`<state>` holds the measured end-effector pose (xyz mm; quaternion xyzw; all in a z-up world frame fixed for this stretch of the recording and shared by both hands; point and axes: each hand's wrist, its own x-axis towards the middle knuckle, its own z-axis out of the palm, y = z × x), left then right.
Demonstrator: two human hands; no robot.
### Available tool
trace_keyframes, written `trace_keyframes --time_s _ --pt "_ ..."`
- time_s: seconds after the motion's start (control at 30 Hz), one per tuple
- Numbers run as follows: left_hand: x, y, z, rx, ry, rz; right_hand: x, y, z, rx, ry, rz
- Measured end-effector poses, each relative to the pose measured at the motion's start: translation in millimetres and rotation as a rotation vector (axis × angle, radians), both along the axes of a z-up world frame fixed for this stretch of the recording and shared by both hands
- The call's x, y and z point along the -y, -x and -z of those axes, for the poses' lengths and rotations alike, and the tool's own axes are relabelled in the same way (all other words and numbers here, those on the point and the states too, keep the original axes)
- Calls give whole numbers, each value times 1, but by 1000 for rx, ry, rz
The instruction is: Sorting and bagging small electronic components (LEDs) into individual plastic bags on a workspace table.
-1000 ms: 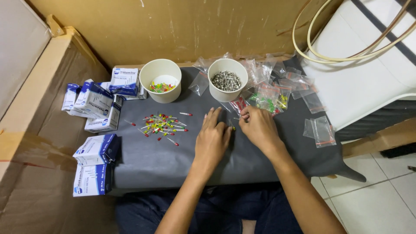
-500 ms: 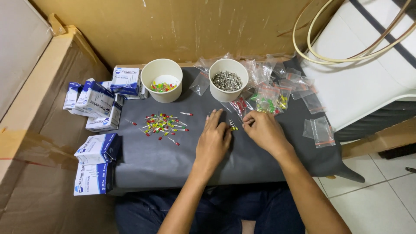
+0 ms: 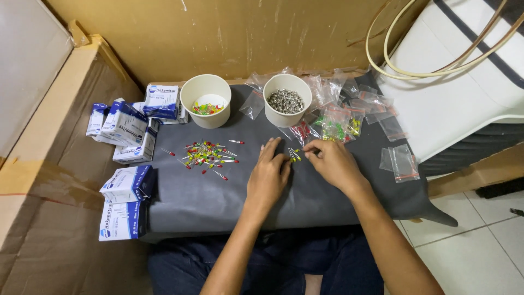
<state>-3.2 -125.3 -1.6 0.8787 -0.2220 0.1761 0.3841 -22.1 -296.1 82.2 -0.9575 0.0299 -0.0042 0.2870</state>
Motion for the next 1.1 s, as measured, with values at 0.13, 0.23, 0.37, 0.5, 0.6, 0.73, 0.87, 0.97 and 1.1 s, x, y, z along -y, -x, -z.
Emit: trace_keyframes --time_s 0.13,0.23,0.37,0.5,0.6,0.73,0.87,0.97,1.1 --pt "-1 3 -4 -20 2 -6 -5 1 -6 35 6 -58" --pt "-2 3 -8 -37 -5 7 -1 -5 3 61 38 -170" --pt "-3 5 -10 -46 -8 10 4 -6 12 119 61 -222" --pt "-3 7 -13 -57 -27 5 9 -5 13 137 72 -244" --pt "-3 8 -17 -54 -35 5 12 -8 15 135 74 -276" --pt "-3 7 -14 -54 -31 8 7 -5 14 134 19 -300" --pt "-3 8 -14 -36 -47 3 8 -2 12 133 -47 -296" --pt "-2 7 -11 13 -45 -5 6 1 6 133 -77 -278" --pt "-1 3 -6 109 -7 -32 5 2 8 201 -98 -228"
